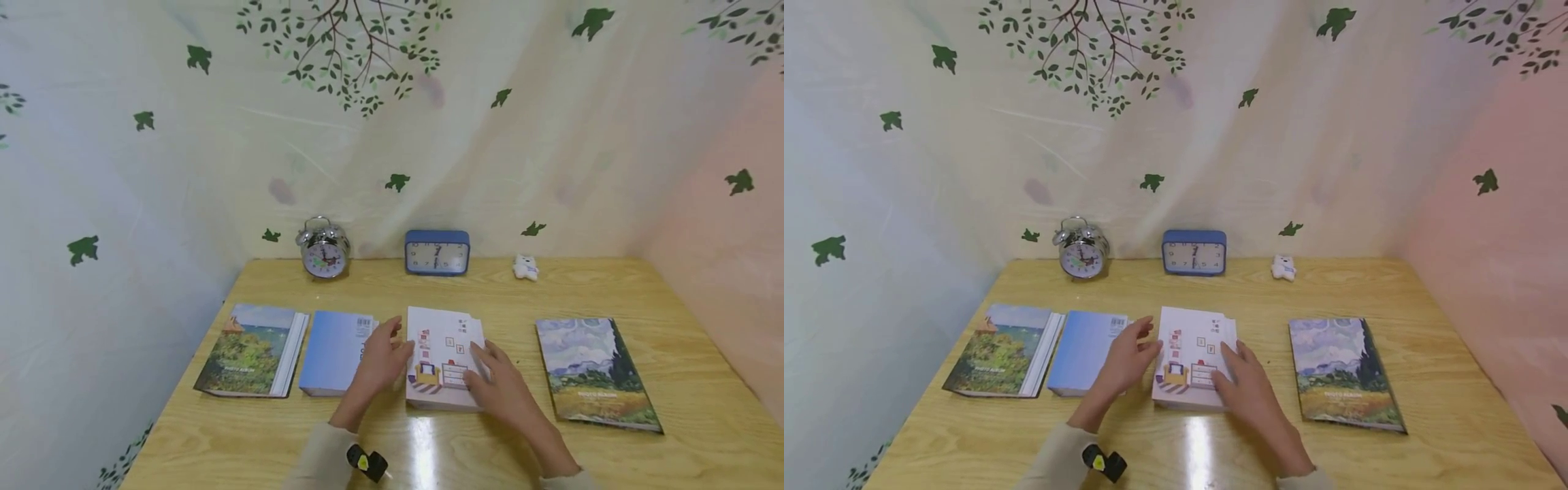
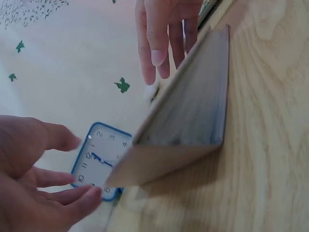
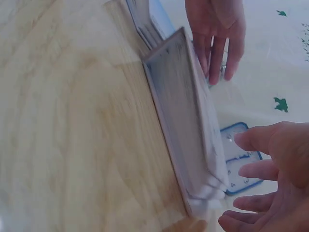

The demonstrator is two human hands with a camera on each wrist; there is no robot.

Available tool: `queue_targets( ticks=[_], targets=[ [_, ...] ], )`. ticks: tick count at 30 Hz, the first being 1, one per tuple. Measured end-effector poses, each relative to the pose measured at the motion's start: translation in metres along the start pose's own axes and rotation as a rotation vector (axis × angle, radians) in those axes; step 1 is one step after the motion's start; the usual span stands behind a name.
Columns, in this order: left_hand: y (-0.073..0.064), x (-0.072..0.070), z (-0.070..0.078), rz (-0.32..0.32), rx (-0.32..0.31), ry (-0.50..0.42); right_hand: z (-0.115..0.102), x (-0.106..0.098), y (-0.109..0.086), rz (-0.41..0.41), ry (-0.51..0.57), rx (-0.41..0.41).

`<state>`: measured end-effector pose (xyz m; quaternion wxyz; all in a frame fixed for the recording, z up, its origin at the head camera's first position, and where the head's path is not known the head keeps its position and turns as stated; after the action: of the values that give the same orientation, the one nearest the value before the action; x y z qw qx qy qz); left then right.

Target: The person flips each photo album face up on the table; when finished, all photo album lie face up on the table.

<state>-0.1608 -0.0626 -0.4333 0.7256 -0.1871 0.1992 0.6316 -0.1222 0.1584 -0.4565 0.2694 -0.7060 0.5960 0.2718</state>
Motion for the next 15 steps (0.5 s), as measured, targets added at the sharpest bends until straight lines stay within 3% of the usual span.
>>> queue_targets(
  ticks=[3,5,10,15],
  targets=[
    [0.003,0.003,0.011,0.090,0.013,-0.091,0.007,-0.011,-0.002,0.054,-0.016,-0.037],
    [0.005,0.008,0.018,0.097,0.017,-0.123,0.013,-0.020,-0.003,0.085,-0.028,-0.062],
    [0.005,0.025,0.032,0.007,0.028,-0.167,0.032,-0.047,-0.009,0.100,-0.038,-0.044],
    [0.004,0.052,0.042,-0.078,0.065,-0.204,0.049,-0.074,-0.019,0.145,-0.085,-0.027]
  ],
)
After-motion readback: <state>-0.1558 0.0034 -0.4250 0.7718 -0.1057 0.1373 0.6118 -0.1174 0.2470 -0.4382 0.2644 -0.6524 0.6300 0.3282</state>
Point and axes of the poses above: each hand's wrist, its own y-axis towards the middle knuckle, its own x-axis out of the palm, z = x × y, the point moved 2 cm from there along y, towards the middle knuckle, and after that the axes turned 2 degrees about -z, right-handed, at the moved point
